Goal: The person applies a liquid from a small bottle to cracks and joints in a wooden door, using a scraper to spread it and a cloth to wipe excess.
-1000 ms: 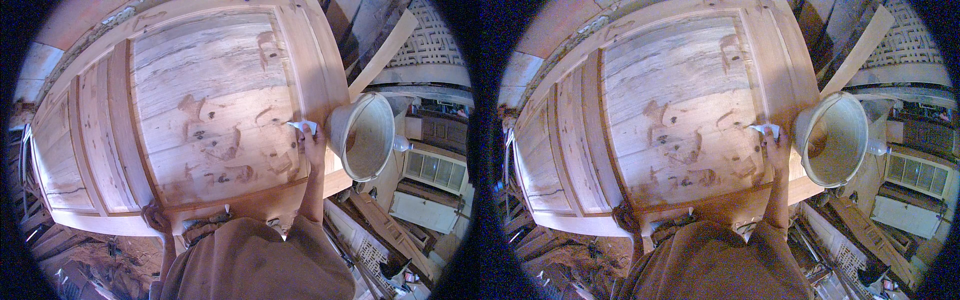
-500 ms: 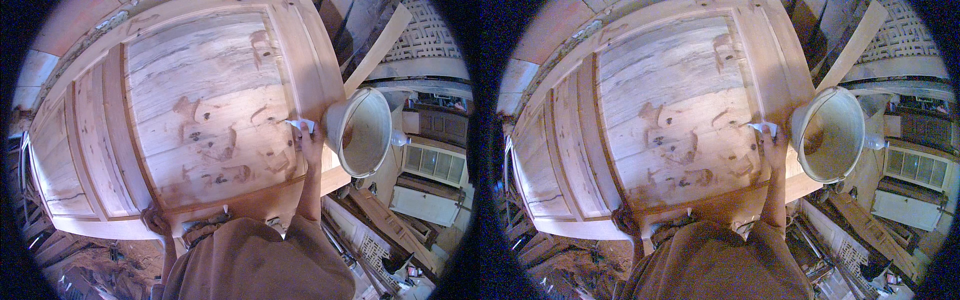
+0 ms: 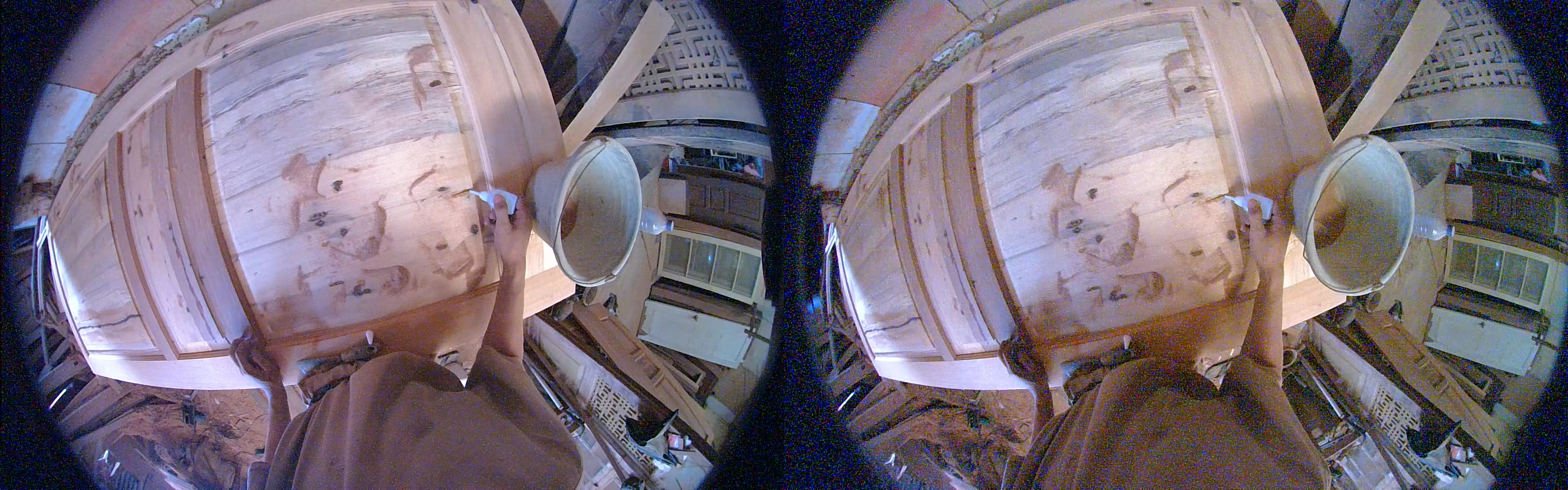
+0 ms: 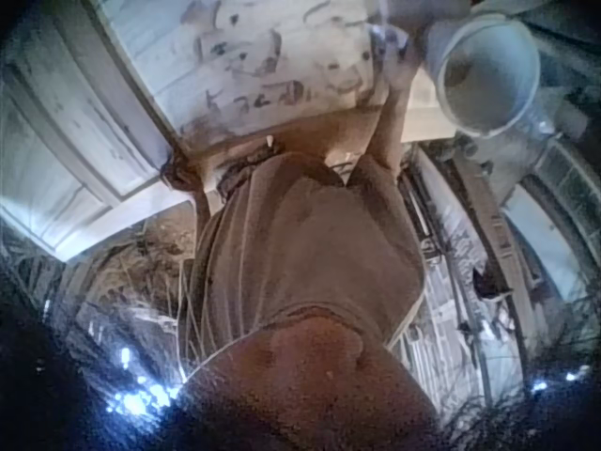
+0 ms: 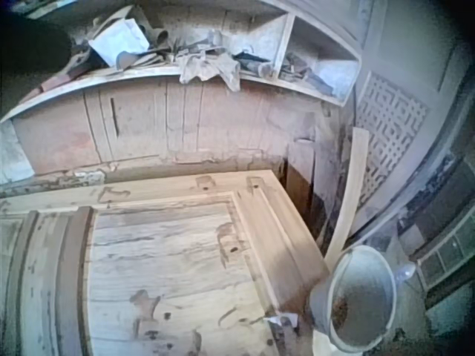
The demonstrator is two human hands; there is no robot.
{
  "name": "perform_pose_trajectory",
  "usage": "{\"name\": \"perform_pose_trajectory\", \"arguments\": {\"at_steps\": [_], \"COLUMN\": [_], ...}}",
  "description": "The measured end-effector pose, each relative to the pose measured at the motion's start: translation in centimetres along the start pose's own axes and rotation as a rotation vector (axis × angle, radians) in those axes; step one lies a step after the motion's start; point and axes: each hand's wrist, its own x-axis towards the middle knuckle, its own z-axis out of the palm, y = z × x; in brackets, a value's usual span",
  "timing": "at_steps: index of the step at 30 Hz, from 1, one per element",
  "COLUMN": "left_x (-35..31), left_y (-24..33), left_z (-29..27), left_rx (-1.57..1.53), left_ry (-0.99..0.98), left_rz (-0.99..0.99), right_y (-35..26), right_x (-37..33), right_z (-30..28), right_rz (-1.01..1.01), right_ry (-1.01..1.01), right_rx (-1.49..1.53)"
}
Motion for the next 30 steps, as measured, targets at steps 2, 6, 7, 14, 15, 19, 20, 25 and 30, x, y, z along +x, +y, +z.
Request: {"name": "perform_pose_trajectory", "arguments": {"at_steps": [2, 6, 7, 14, 15, 19, 20, 25, 30], "left_x": [0.1, -1.3, -1.4, -0.2, 0.3, -1.9, -2.3, -2.6, -1.7], "left_y": [0.1, -2.5, -3.3, -1.2, -0.3, -4.1, -4.8, -6.1, -3.7], "left_z": [0.0, 0.1, 0.1, 0.3, 0.3, 0.6, 0.7, 1.3, 0.5], "left_rx": [-0.008, -0.01, -0.007, 0.009, 0.018, -0.067, -0.072, 0.01, -0.028], "left_ry": [-0.01, 0.028, 0.047, -0.012, -0.02, 0.056, 0.056, 0.165, 0.043], "left_rz": [-0.011, 0.036, 0.085, 0.092, 0.072, -0.045, -0.013, 0.105, 0.005], "right_y": [0.3, 0.0, 0.0, -0.4, -0.8, 1.0, 0.8, -0.5, -1.7], "right_x": [0.1, -0.1, -0.2, -0.6, -0.8, -0.8, -1.2, -4.0, -8.5], "right_z": [-0.4, -0.4, -0.3, -0.4, -0.4, -0.9, -0.9, -2.0, -2.4], "right_rz": [-0.021, -0.028, -0.032, 0.017, 0.046, 0.013, 0.028, 0.07, 0.145], "right_ry": [-0.017, -0.043, -0.035, 0.0, 0.016, 0.049, 0.04, -0.065, -0.14], "right_rx": [-0.018, -0.063, -0.051, 0.025, 0.066, 0.155, 0.224, 0.308, 0.536]}}
